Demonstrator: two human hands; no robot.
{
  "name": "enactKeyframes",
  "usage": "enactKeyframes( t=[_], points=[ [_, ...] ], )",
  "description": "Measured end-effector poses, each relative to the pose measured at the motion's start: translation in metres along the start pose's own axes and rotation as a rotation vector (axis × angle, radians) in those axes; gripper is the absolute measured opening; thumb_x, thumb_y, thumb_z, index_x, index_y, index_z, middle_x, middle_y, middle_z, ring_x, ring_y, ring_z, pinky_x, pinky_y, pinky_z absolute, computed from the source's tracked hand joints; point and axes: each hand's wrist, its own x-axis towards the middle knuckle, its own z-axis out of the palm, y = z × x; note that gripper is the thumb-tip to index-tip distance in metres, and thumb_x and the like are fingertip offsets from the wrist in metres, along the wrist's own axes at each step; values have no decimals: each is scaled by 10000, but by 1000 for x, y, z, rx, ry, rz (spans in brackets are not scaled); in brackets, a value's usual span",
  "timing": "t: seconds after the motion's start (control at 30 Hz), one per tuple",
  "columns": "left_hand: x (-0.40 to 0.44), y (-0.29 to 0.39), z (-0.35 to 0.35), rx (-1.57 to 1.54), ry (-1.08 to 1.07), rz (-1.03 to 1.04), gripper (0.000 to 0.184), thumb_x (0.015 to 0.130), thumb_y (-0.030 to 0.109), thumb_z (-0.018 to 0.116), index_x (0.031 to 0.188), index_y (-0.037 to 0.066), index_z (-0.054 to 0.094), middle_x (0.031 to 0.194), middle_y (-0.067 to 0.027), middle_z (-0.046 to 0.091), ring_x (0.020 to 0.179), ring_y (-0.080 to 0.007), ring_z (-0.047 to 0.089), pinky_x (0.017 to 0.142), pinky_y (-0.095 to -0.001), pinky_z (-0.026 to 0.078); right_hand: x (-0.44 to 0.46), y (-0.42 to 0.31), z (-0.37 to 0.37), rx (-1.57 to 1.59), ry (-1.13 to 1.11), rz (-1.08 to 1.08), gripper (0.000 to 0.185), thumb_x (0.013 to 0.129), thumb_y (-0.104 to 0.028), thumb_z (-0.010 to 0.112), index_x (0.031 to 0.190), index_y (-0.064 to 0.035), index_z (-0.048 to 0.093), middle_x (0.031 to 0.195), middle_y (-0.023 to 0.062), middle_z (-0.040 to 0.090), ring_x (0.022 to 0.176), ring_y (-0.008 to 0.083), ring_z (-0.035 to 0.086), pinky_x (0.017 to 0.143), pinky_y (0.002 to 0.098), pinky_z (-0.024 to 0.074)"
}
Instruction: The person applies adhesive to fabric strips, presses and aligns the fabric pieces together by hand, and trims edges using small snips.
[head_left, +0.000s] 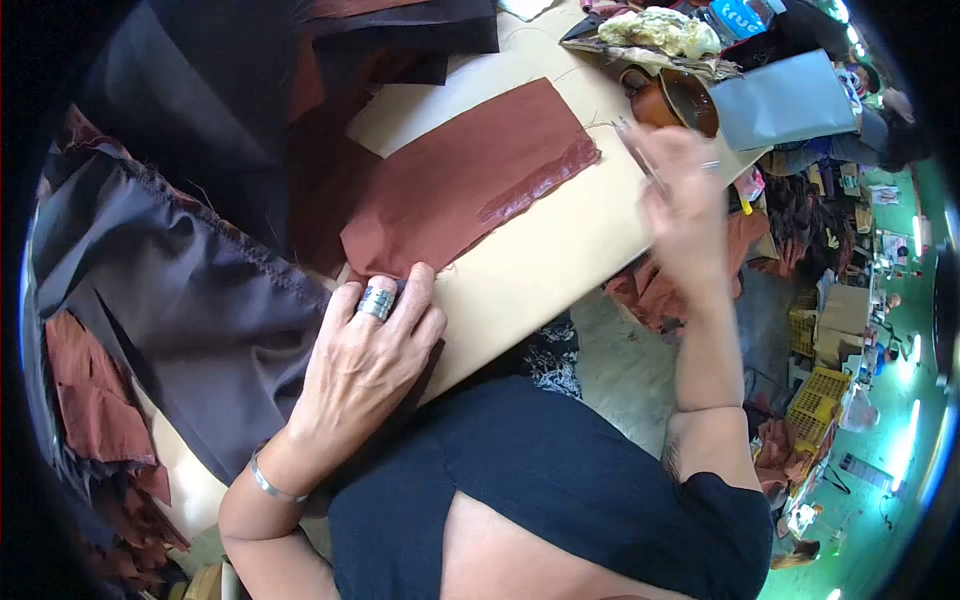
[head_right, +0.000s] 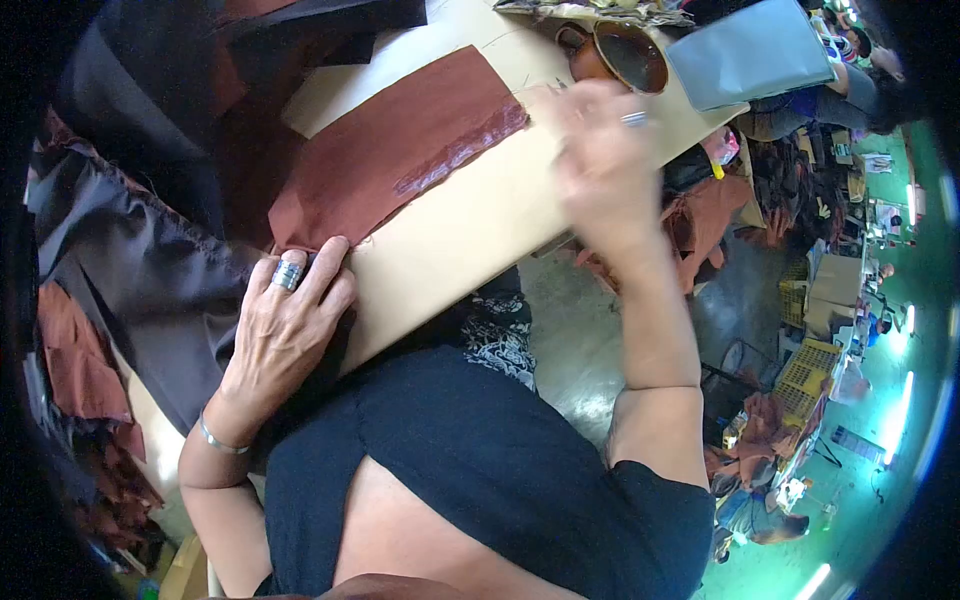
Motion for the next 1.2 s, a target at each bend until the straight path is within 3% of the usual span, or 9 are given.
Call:
enactKeyframes(
  t=[0.07, 0.1, 0.37, 0.47, 0.6, 0.7, 0.87, 1.1, 1.2],
  points=[
    [0, -1, 2, -3, 47, 7, 236, 752, 138, 544, 972, 60, 574, 1130, -120, 542, 901, -196, 557, 815, -327, 427, 13, 23, -30, -207, 75, 161, 387, 757, -71, 642, 1141, -109, 615, 1118, 102, 558, 1066, 308, 495, 926, 407, 398],
    [0, -1, 2, -2, 42, 11, 230, 753, 138, 544, 967, 60, 574, 1132, -121, 543, 903, -199, 559, 816, -330, 429, 15, 47, -37, -284, 6, 191, 418, 745, -227, 710, 1135, -108, 618, 1159, 117, 542, 1105, 321, 482, 945, 419, 392],
    [-1, -1, 0, 2, 5, 3, 189, 754, 141, 546, 925, 66, 579, 1154, -117, 538, 940, -207, 549, 854, -352, 426, 27, 115, -19, -382, -379, 280, 530, 669, -478, 726, 1086, -161, 646, 1380, 121, 439, 1265, 318, 404, 990, 475, 367],
    [-1, 0, -2, 20, 10, 0, 165, 752, 145, 545, 895, 68, 576, 1162, -112, 535, 954, -203, 538, 863, -347, 417, 20, 104, -27, -444, -137, 191, 447, 688, -404, 722, 1041, -142, 644, 1372, 107, 451, 1259, 317, 410, 968, 500, 366],
    [-1, 1, -2, 17, -16, -9, 157, 759, 161, 539, 881, 68, 575, 1164, -116, 538, 959, -200, 531, 855, -336, 411, 8, 58, -29, -637, -96, 149, 316, 709, -218, 706, 1010, -152, 635, 1370, 66, 456, 1245, 294, 425, 941, 468, 381],
    [-1, 2, 0, 47, -8, -4, 164, 763, 171, 535, 881, 65, 575, 1162, -123, 541, 960, -198, 528, 843, -330, 411, -2, 0, -14, -493, -106, -13, 333, 719, -173, 680, 1050, -175, 643, 1276, 51, 505, 1149, 272, 475, 914, 451, 368],
    [-1, 3, 0, 67, -10, 7, 169, 764, 175, 532, 882, 62, 579, 1161, -131, 542, 947, -199, 526, 823, -319, 412, -18, -72, 29, 365, -352, -34, 523, 720, -16, 547, 1225, -143, 592, 984, 65, 554, 890, 214, 520, 884, 364, 308],
    [-8, 3, 3, -4, 65, -26, 201, 753, 152, 544, 905, 38, 609, 1070, -121, 522, 922, -206, 531, 834, -333, 433, -30, -98, 44, -287, -232, -193, 487, 781, -84, 499, 1266, -55, 538, 920, 39, 536, 853, 195, 506, 833, 400, 334],
    [-13, 3, 7, -12, 77, -23, 248, 744, 142, 549, 940, 2, 611, 1013, -124, 521, 903, -217, 547, 882, -358, 438, -30, -102, 41, -263, -219, -284, 457, 796, -133, 507, 1244, -53, 543, 914, 24, 537, 850, 184, 508, 824, 415, 346]
  ],
)
